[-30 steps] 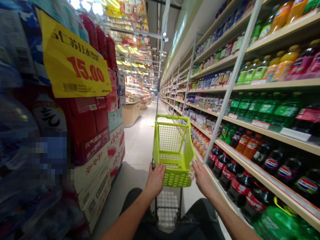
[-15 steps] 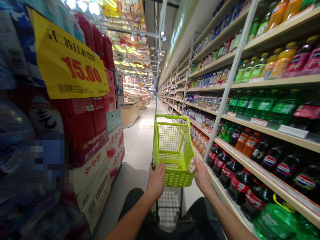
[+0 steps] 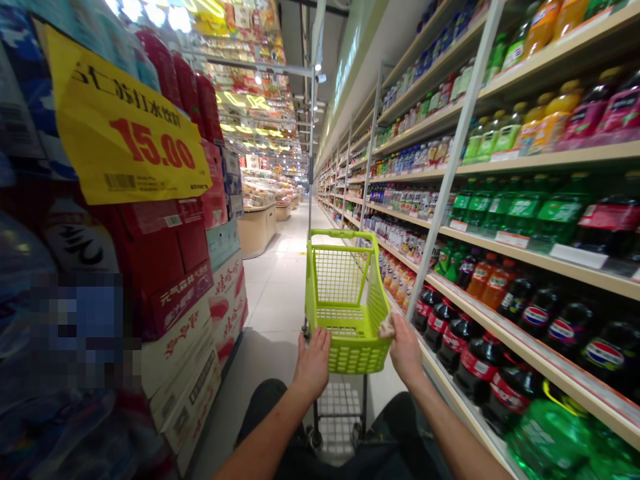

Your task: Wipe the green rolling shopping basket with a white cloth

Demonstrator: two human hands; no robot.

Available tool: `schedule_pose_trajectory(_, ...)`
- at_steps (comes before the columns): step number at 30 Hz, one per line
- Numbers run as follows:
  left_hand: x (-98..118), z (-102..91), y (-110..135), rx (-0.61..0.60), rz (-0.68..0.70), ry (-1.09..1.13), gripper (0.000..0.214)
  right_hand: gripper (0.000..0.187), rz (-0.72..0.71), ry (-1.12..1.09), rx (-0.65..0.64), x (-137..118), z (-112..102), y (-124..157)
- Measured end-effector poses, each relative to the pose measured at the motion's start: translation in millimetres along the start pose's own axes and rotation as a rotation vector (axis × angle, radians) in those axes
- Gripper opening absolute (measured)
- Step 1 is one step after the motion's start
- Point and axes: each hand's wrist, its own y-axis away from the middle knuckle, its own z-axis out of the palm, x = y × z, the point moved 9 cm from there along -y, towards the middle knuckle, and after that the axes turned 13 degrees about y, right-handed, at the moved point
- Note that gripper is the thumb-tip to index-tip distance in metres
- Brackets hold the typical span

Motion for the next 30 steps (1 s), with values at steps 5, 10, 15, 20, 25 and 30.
schedule_pose_trajectory(5, 5.1, -3.2, -0.6, -0.029, -0.039, 0.009, 0.054, 0.056, -0.005, -0.107, -0.079, -48.0, 23.4, 9.3)
schedule_pose_trajectory(10, -1.1, -3.1, 1.3, -0.046, -0.036, -0.067, 0.054, 0.052, -0.065, -0.173, -0.216, -91.9, 34.9, 7.1)
schedule_pose_trajectory(15, -1.3, -4.5, -1.2, -0.017, -0.01, -0.049, 0.053, 0.04, -0.183, -0.025, -0.281, -73.8, 32.8, 7.4)
schedule_pose_trajectory(20, 5.4, -3.9, -4.2, -0.028, -0.005, 0.036, 0.056, 0.039, -0.142, -0.035, -0.126, -7.7, 18.6, 0.2)
schedule_pose_trajectory(25, 11.0, -3.3, -3.4, -0.045, -0.027, 0.03, 0.057, 0.039, -0.121, -0.026, -0.079, -35.3, 31.2, 11.5)
schedule_pose_trajectory(30, 8.0, -5.8, -1.3, -0.048, -0.011, -0.021, 0.054, 0.04, -0.319, -0.061, -0.118, -91.9, 41.8, 21.4)
